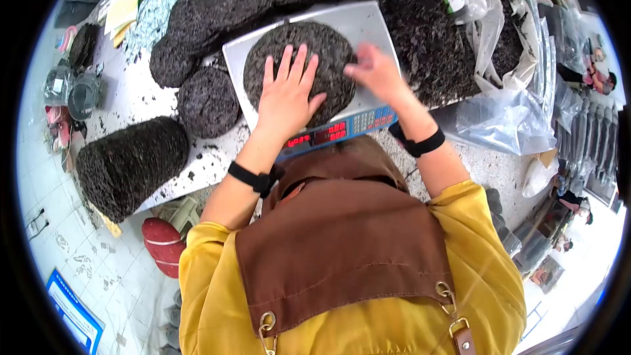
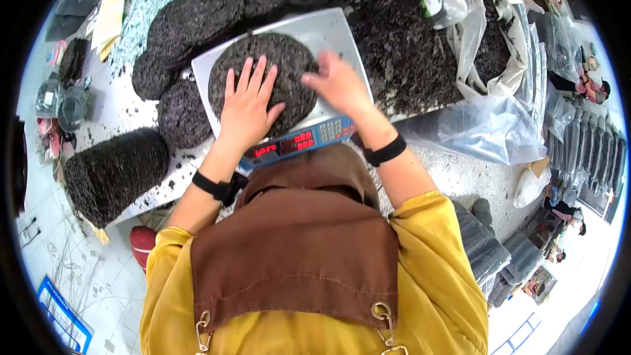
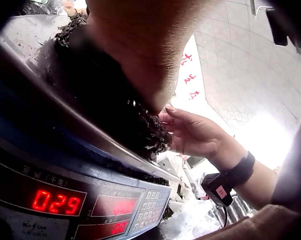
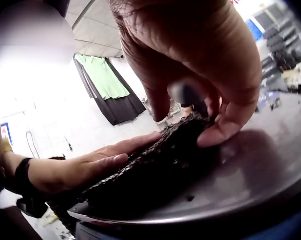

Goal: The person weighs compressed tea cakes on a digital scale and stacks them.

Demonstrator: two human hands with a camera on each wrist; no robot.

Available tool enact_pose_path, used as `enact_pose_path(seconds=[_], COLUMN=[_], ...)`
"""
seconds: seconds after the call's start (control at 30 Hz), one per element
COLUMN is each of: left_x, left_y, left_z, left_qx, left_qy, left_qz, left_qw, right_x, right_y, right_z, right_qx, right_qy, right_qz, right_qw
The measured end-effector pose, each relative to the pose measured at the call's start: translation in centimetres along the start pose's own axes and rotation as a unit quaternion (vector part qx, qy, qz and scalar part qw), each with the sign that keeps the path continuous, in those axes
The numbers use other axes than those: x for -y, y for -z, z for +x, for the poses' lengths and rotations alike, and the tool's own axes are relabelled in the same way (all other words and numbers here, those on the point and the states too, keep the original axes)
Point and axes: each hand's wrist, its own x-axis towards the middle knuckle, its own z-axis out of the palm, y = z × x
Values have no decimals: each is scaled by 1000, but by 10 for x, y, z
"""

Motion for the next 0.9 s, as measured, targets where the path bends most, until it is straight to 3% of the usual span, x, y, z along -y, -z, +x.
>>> enact_pose_path(seconds=[0.17,0.23,0.27,0.33,0.37,0.4,0.43,0.47,0.53,0.6,0.7,0.83,0.9], left_x=[-1,-4,7,18,64,91,95,124,137,154,158,156,176], left_y=[10,18,26,28,24,17,16,0,-14,-54,-69,-44,-38], left_z=[-3,-18,-18,-22,-46,-60,-61,-84,-91,-109,-113,-106,-121], left_qx=[14,26,-1,-8,-193,-239,-237,-151,-68,148,139,168,120], left_qy=[-9,-18,22,61,156,217,210,298,324,322,323,309,288], left_qz=[-50,-68,-77,-65,-68,-49,-43,9,9,50,80,52,14], left_qw=[999,997,997,996,966,945,947,943,944,934,933,935,950], right_x=[-4,0,3,-1,10,18,1,-11,-21,-18,-24,-4,19], right_y=[4,4,8,17,30,45,66,63,66,65,79,80,74], right_z=[25,24,44,55,81,111,134,170,198,235,233,179,145], right_qx=[46,142,148,143,99,47,36,60,47,20,12,41,69], right_qy=[-23,-11,2,22,-23,-73,-70,-72,-76,-166,-183,-120,-84], right_qz=[73,-100,-110,97,214,329,367,403,426,295,142,200,221], right_qw=[996,985,983,985,972,940,927,910,900,941,973,972,969])
